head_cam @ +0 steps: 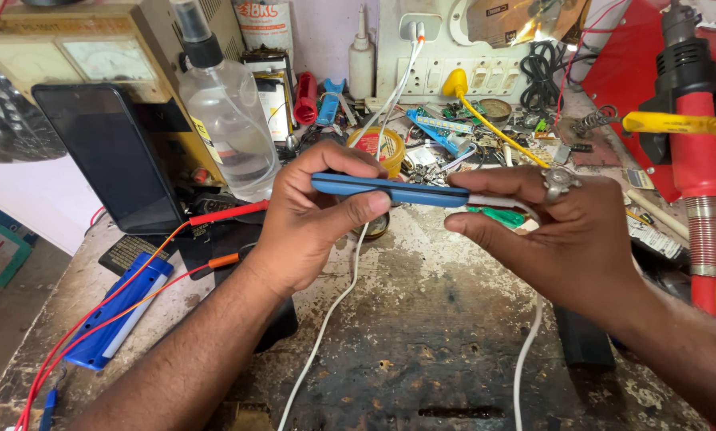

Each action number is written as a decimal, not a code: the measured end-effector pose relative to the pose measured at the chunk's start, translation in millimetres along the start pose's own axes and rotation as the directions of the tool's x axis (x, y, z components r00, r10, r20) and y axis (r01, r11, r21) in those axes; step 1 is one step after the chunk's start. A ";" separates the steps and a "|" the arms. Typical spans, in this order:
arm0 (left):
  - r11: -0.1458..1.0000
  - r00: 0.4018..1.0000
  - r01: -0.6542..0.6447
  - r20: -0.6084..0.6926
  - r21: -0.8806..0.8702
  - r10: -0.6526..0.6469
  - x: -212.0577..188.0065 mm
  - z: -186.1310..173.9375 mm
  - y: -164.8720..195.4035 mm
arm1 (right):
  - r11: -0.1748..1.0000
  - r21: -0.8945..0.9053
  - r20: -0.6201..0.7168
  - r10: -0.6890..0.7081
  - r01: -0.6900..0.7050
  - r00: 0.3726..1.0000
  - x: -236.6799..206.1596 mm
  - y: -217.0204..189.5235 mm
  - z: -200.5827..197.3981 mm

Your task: The person uses a screwdriver to remove screws from the back of a black mobile phone, then removes the battery. They connect a charging cable to a blue mobile phone, insert a battery, and press the power button to test it. Finally, they reassemble the blue phone and place it on the workbench.

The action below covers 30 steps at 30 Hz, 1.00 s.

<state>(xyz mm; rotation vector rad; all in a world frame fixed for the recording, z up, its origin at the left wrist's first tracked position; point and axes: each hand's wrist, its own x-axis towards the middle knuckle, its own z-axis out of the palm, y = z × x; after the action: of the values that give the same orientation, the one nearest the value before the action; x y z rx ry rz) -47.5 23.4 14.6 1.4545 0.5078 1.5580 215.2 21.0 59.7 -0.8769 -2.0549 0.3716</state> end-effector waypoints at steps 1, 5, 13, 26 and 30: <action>1.000 1.000 0.011 0.003 -0.029 -0.011 0.1 -1.5 -1.7 | 1.000 0.009 -0.008 0.003 -0.002 1.000 -0.6 -2.9 -1.3; 0.993 0.999 0.052 0.017 -0.105 -0.050 -1.8 -4.1 -7.2 | 0.997 -0.060 -0.035 0.039 -0.041 0.999 -2.5 -11.2 -3.3; 0.995 0.998 0.062 0.037 -0.083 -0.059 -3.7 -2.5 -5.2 | 0.981 -0.021 -0.038 -0.196 0.195 0.980 1.0 -11.0 -3.1; 0.999 0.999 0.027 0.021 0.045 -0.028 0.2 2.0 1.9 | 0.988 -0.049 -0.022 -0.148 0.147 0.989 4.0 -12.0 -4.3; 0.997 0.998 0.047 0.028 0.053 -0.049 -2.9 3.8 1.4 | 0.985 -0.114 -0.017 -0.131 0.129 0.991 4.5 -12.2 -2.9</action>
<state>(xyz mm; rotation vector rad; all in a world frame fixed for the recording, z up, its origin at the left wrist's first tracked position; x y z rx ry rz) -44.7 19.3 14.9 1.4919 0.5657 1.4938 210.2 15.3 70.7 -0.8044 -2.1139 0.1746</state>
